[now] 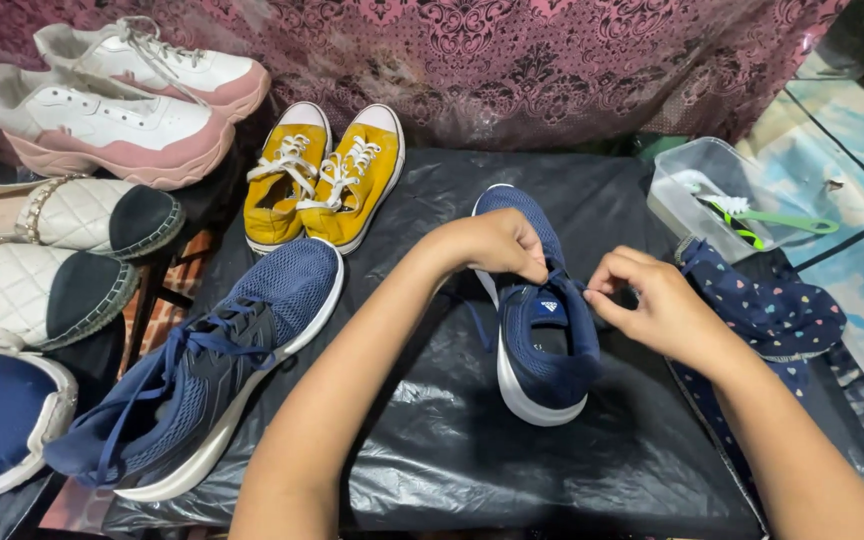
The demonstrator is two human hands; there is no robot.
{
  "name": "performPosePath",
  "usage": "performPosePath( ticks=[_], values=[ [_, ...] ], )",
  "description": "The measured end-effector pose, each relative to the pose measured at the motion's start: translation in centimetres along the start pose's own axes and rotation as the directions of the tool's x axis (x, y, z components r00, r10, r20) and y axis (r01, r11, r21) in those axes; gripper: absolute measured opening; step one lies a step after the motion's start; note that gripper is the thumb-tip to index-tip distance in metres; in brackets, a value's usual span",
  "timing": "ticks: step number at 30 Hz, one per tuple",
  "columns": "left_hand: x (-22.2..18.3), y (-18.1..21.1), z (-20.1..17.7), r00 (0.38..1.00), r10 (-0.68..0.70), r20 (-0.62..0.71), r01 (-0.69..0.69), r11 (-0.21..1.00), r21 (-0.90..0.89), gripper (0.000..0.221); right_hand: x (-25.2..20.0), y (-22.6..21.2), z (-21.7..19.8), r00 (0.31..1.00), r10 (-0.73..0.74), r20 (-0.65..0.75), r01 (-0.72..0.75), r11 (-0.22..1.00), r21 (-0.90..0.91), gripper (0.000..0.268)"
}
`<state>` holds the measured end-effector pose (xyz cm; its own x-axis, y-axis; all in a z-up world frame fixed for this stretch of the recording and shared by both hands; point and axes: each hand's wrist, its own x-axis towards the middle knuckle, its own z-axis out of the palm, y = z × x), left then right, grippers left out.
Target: The person adjusts the laces on a blue sneaker and then proceeds to fold a blue patterned cleaning cloth on a black surface.
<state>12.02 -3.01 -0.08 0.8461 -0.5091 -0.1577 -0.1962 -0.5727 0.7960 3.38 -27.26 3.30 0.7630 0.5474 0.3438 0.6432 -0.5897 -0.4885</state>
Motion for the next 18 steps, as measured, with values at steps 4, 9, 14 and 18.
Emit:
performPosePath(
  ticks=[4, 9, 14, 18],
  values=[
    [0.1, -0.6, -0.6, 0.999, 0.025, 0.035, -0.023, 0.997, -0.068, 0.026, 0.1, 3.3, -0.3, 0.978, -0.204, -0.052, 0.156, 0.869, -0.469, 0.011],
    [-2.1, 0.4, -1.7, 0.999, 0.036, 0.041, -0.035, 0.999, -0.032, 0.029, 0.4, -0.4, -1.5, 0.988, -0.134, -0.074, 0.131, 0.990, -0.054, 0.031],
    [-3.7, 3.3, -1.4, 0.996, -0.070, -0.053, 0.073, 0.996, 0.055, 0.040, 0.5, -1.1, -0.3, 0.992, -0.123, -0.011, 0.123, 0.992, -0.016, 0.019],
    [-5.0, 6.1, 0.0, 0.992, -0.087, -0.088, 0.101, 0.981, 0.164, 0.040, 0.5, 0.2, 0.4, 0.990, -0.123, -0.063, 0.120, 0.991, -0.057, 0.008]
  ],
)
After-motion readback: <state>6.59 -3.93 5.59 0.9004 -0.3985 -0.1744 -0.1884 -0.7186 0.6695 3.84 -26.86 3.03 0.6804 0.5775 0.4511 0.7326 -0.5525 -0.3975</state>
